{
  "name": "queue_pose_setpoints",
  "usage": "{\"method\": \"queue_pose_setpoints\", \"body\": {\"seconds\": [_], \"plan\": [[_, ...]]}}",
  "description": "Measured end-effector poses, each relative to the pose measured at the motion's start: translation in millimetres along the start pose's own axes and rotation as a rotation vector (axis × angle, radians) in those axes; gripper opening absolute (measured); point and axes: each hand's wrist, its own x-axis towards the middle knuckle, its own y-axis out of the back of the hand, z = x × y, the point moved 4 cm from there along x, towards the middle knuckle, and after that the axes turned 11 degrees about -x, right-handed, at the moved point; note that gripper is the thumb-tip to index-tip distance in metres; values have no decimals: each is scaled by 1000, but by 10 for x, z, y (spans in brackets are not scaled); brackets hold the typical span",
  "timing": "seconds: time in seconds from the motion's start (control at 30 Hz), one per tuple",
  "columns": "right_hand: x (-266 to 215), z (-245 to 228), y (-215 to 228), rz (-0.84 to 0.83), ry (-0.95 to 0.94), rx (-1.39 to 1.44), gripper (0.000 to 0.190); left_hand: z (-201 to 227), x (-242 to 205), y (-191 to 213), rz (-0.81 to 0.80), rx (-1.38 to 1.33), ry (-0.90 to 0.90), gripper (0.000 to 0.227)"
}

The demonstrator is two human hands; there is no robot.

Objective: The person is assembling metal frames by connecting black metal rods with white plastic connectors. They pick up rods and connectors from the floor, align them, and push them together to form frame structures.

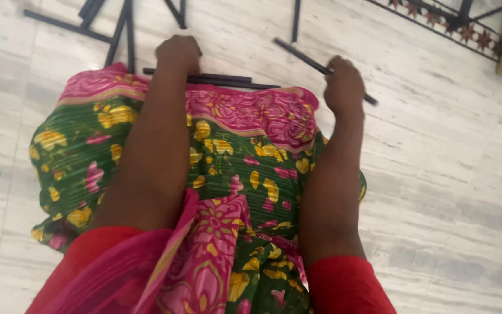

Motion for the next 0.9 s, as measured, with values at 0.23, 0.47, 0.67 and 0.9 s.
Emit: {"method": "queue_pose_setpoints", "body": {"seconds": [0.23,0.47,0.67,0.9], "plan": [[-605,259,-149,-175,-186,-61,21,1334,273,-493,408,-306,-766,34],[-591,107,-617,-244,-179,58,27,1968,559,-990,446,-112,-775,36],[-487,126,-699,-236,-179,137,25,2043,541,-993,405,-35,-918,41],[-503,141,-755,-220,-162,147,26,2106,628,-997,392,46,-979,18]]}}
